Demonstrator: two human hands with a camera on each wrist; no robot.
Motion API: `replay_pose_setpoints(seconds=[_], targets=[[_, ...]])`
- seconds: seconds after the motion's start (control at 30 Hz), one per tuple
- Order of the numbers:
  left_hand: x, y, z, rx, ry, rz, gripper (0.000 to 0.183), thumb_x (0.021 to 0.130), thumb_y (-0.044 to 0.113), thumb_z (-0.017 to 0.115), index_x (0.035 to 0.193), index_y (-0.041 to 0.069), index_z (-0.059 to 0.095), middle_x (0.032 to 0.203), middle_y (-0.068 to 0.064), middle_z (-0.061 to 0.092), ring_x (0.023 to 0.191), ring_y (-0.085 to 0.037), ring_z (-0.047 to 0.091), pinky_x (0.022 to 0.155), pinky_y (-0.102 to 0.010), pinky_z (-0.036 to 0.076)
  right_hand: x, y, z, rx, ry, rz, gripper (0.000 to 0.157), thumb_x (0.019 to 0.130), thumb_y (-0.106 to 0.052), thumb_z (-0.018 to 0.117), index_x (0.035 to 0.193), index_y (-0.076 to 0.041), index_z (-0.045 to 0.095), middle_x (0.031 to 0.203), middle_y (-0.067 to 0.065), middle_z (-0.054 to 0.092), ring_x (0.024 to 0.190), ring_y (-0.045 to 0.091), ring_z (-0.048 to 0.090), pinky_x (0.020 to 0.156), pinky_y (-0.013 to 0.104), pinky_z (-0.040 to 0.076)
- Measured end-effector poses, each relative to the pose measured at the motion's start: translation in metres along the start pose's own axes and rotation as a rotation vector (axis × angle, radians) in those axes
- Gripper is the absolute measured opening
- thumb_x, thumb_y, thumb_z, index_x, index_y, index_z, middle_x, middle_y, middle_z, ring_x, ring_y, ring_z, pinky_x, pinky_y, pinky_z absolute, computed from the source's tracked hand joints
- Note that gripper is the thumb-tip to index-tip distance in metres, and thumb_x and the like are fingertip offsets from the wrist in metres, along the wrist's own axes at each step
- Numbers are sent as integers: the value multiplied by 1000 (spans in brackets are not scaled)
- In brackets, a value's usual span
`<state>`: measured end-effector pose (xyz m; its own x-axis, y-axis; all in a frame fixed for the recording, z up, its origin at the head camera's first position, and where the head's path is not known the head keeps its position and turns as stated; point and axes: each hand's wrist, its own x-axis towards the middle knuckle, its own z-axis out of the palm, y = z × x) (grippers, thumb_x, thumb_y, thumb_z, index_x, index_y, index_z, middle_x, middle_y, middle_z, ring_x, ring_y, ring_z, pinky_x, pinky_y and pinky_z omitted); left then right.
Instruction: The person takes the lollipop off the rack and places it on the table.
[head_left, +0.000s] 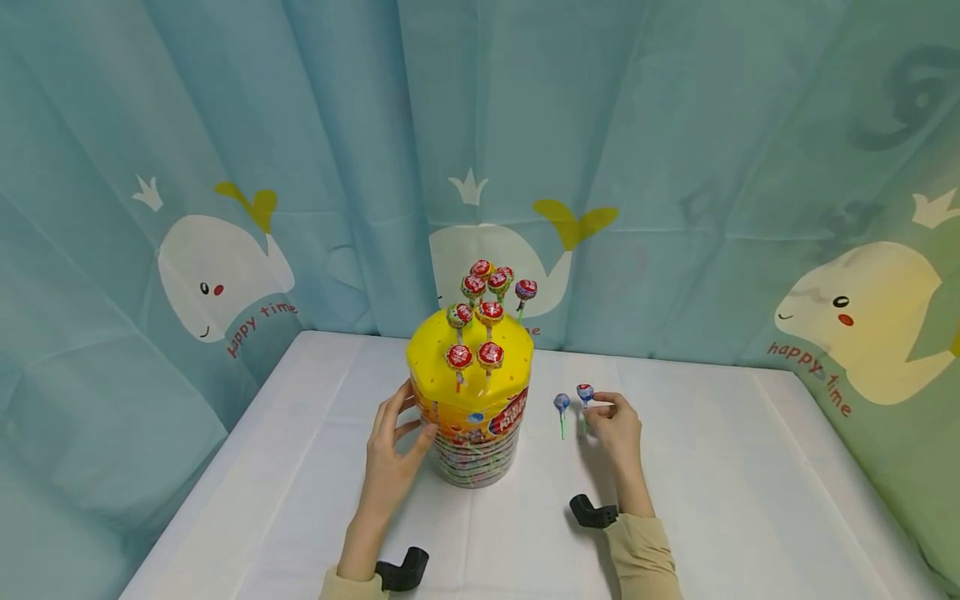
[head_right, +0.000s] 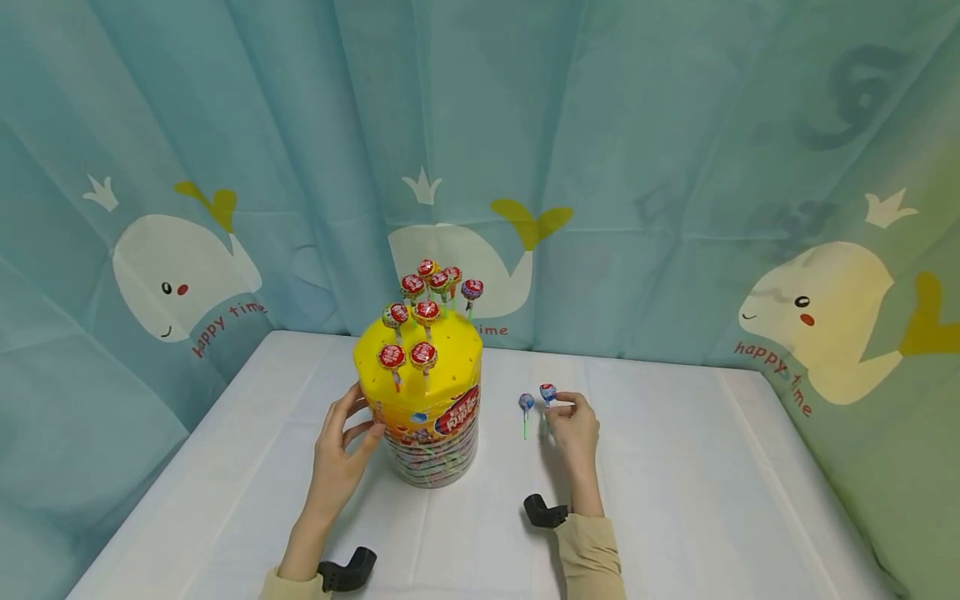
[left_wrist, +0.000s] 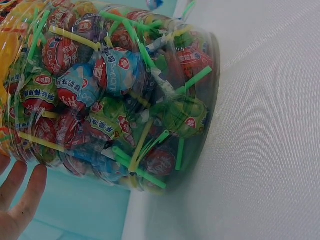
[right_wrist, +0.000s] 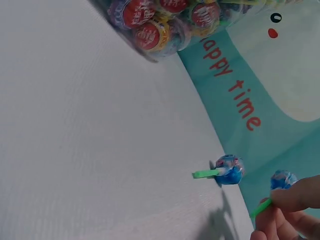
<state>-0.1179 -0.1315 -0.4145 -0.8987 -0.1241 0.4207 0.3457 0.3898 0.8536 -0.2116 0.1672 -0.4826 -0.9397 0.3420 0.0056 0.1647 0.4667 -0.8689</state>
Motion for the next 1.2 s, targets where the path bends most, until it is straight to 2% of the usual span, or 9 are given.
replay_pose_setpoints(seconds=[0.27,0.5,0.73,0.93,1.2], targets=[[0,-1,0,1,4,20,68,81,-5,67,143,-2,39,134,-21,49,120,-27,48,92,-44,55,-1,6,4,-104,22,-23,36,82,-8,65,117,-2,60,85,17,69,62,16,58,56,24,40],[-1,-1,0,-5,-4,12,69,82,-3,67,144,0,39,135,-20,48,120,-25,48,93,-45,55,-1,9,6,-150,41,-39,36,79,-8,61,114,-1,61,81,17,68,61,20,56,53,25,38],[0,-1,0,-7,-2,19,68,82,-3,67,144,0,39,135,-20,48,120,-22,49,93,-45,54,-1,9,8,-183,54,-48,34,79,-9,61,112,-1,62,81,17,69,67,26,60,58,29,39],[0,-1,0,-14,-4,24,68,83,-3,67,144,1,39,135,-19,48,120,-9,47,93,-47,54,-2,9,9,-198,63,-68,33,78,-7,63,110,2,63,80,18,69,66,28,61,61,35,42],[0,-1,0,-16,-5,23,68,82,-3,67,144,0,39,135,-19,48,120,-12,48,93,-48,54,-5,8,11,-222,50,-73,31,79,-7,67,107,4,62,77,18,69,60,24,60,53,28,40]])
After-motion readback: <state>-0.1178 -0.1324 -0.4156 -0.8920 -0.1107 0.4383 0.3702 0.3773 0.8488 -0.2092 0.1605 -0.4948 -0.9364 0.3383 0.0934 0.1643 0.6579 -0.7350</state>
